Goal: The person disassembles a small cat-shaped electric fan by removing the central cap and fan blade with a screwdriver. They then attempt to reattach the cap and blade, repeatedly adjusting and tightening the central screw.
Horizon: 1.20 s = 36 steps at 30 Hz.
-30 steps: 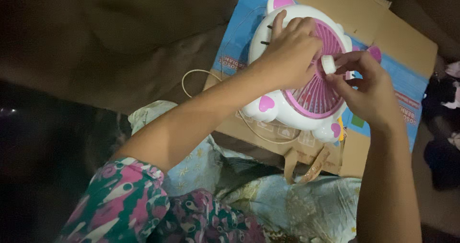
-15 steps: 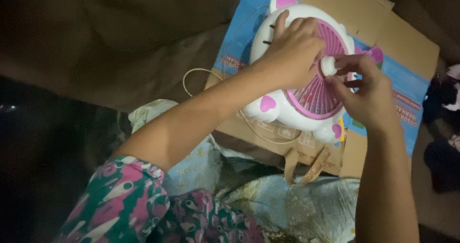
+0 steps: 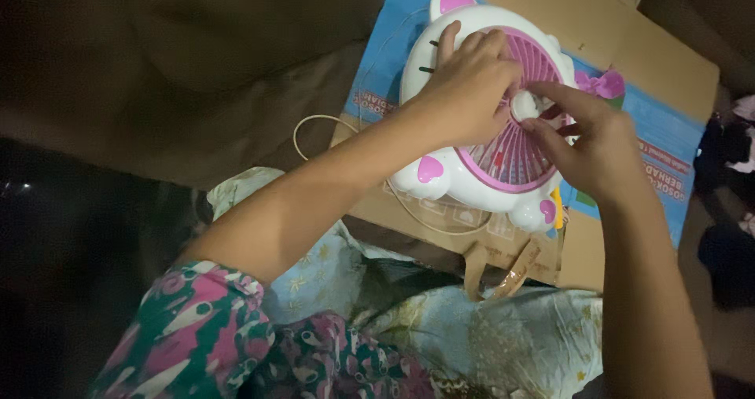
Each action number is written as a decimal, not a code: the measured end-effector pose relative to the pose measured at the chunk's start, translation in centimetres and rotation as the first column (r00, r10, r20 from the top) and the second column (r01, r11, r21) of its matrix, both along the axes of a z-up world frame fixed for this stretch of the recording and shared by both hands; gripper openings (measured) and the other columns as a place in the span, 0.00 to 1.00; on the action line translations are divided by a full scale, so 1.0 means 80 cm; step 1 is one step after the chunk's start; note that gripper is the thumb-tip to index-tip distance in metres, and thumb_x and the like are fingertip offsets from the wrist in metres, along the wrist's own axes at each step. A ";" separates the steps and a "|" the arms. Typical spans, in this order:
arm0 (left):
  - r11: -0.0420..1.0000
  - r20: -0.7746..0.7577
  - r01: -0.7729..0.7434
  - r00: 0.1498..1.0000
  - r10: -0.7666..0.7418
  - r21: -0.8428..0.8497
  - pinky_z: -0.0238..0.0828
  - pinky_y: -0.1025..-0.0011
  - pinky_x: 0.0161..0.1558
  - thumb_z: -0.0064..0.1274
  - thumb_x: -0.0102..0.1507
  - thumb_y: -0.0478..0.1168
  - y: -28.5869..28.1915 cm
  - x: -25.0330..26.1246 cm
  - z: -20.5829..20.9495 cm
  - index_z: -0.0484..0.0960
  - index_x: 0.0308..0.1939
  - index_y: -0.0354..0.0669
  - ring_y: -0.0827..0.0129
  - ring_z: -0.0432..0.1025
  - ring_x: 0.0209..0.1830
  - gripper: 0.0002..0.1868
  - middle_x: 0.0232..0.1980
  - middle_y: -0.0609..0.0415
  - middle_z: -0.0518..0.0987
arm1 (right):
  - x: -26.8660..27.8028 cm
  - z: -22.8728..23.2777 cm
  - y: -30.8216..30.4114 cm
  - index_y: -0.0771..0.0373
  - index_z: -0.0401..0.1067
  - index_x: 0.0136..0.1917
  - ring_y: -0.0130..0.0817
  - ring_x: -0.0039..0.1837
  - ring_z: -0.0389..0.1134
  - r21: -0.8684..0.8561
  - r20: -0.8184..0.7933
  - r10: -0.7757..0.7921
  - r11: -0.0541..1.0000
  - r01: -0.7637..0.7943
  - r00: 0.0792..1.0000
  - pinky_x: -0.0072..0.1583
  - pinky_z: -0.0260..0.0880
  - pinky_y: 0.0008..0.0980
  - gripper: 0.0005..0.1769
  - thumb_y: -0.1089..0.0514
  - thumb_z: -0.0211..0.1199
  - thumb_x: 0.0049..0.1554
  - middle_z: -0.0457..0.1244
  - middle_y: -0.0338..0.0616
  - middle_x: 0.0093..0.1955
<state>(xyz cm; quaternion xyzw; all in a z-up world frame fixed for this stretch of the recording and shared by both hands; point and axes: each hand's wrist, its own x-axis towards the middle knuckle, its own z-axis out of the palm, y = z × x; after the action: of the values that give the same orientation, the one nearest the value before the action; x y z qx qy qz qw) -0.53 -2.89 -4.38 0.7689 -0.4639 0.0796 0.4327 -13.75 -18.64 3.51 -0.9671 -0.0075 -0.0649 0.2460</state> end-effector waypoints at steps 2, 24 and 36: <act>1.000 0.001 0.007 1.000 -0.007 -0.006 0.42 0.29 0.68 0.65 0.50 0.40 0.001 0.000 0.000 0.83 0.31 0.48 0.47 0.64 0.63 0.08 0.51 0.43 0.72 | 0.004 0.003 0.000 0.61 0.73 0.70 0.33 0.53 0.73 -0.014 -0.005 0.039 0.999 -0.039 0.999 0.53 0.76 0.32 0.26 0.63 0.71 0.59 0.70 0.49 0.56; 0.950 -0.393 -0.312 0.869 0.300 0.034 0.71 0.50 0.58 0.61 0.64 0.56 0.013 0.077 -0.043 0.55 0.70 0.32 0.33 0.71 0.56 0.44 0.59 0.22 0.70 | 0.035 0.028 -0.018 0.62 0.75 0.63 0.45 0.52 0.72 -0.341 -0.031 0.381 0.865 -0.368 0.924 0.51 0.72 0.40 0.24 0.55 0.73 0.55 0.70 0.50 0.55; 0.936 -0.402 -0.313 0.845 0.352 0.161 0.72 0.47 0.56 0.55 0.65 0.55 0.016 0.060 -0.023 0.49 0.73 0.33 0.34 0.75 0.52 0.45 0.52 0.24 0.77 | 0.090 0.006 -0.064 0.56 0.70 0.50 0.41 0.52 0.72 -0.820 -0.305 0.575 0.247 -0.516 0.759 0.49 0.75 0.40 0.26 0.32 0.52 0.60 0.67 0.42 0.46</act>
<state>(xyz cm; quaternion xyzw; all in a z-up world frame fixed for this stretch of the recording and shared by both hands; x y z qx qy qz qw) 4.26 -1.65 -6.18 0.8548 -0.2213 -0.0368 0.4679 -6.57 -23.77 4.00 -0.8833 -0.3802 0.0095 -0.2741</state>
